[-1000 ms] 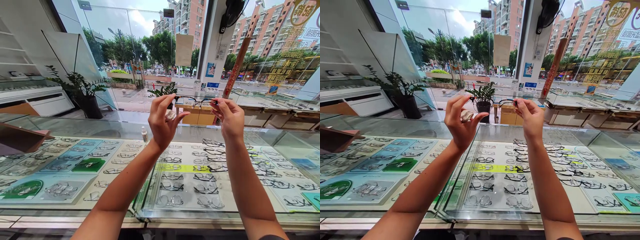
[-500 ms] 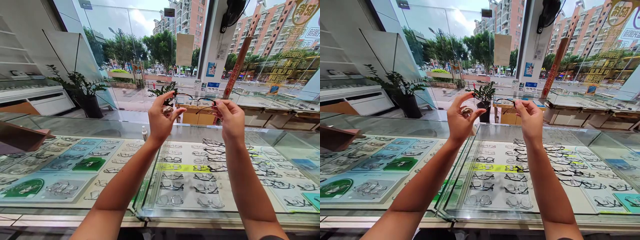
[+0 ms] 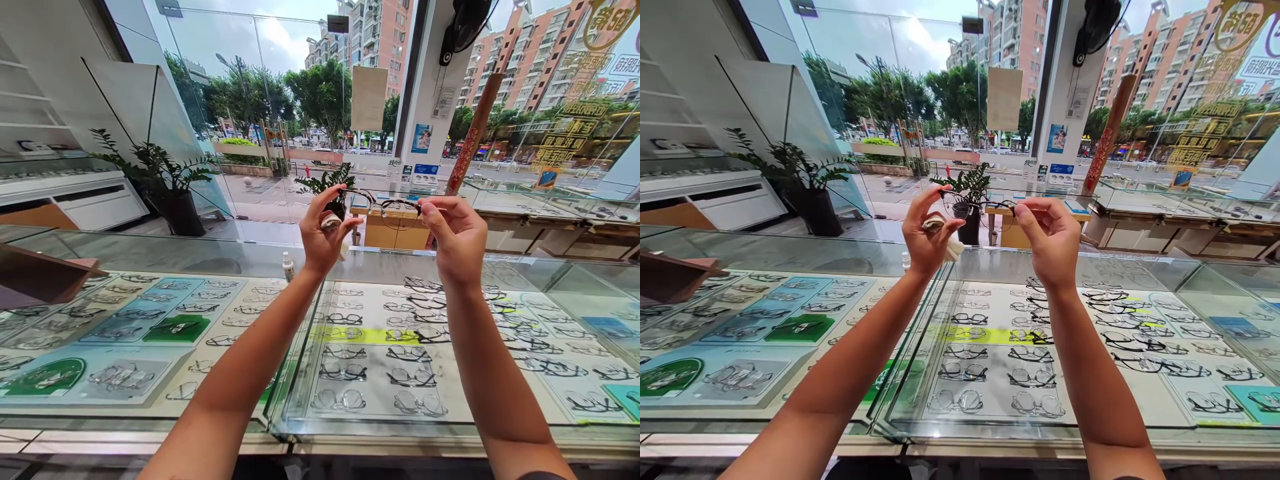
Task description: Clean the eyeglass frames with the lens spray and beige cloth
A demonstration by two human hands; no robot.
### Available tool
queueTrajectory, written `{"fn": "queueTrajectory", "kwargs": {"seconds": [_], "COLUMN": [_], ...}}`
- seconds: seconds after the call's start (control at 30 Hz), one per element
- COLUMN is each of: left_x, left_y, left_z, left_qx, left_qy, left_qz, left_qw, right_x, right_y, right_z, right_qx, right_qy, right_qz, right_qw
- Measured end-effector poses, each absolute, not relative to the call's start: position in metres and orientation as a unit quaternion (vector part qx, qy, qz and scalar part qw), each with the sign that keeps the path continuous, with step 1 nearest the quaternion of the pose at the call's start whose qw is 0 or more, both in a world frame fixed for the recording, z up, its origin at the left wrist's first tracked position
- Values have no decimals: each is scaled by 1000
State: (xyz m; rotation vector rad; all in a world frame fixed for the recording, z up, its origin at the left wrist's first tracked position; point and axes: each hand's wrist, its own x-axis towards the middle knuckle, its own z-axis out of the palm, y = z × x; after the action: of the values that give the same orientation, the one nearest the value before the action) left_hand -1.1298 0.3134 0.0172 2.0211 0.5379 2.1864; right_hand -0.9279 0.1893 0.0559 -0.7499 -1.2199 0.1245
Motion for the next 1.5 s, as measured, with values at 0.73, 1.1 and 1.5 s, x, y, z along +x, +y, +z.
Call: {"fn": "queueTrajectory", "kwargs": {"seconds": [0.73, 1.1, 1.5], "left_x": [-1131, -1147, -1130], "left_y": [275, 251, 231], "left_z": [35, 53, 52], "left_qx": [706, 816, 794], "left_qy": [228, 188, 170], "left_qz": [668, 546, 501], "left_qw": [53, -17, 300], "right_x": [-892, -904, -893], "right_y": [204, 184, 138], "right_z": [56, 63, 41], "right_qx": [-359, -418, -451], "right_qy": [-528, -737, -632], "right_qz": [274, 65, 289], "right_qw": [719, 528, 560]}}
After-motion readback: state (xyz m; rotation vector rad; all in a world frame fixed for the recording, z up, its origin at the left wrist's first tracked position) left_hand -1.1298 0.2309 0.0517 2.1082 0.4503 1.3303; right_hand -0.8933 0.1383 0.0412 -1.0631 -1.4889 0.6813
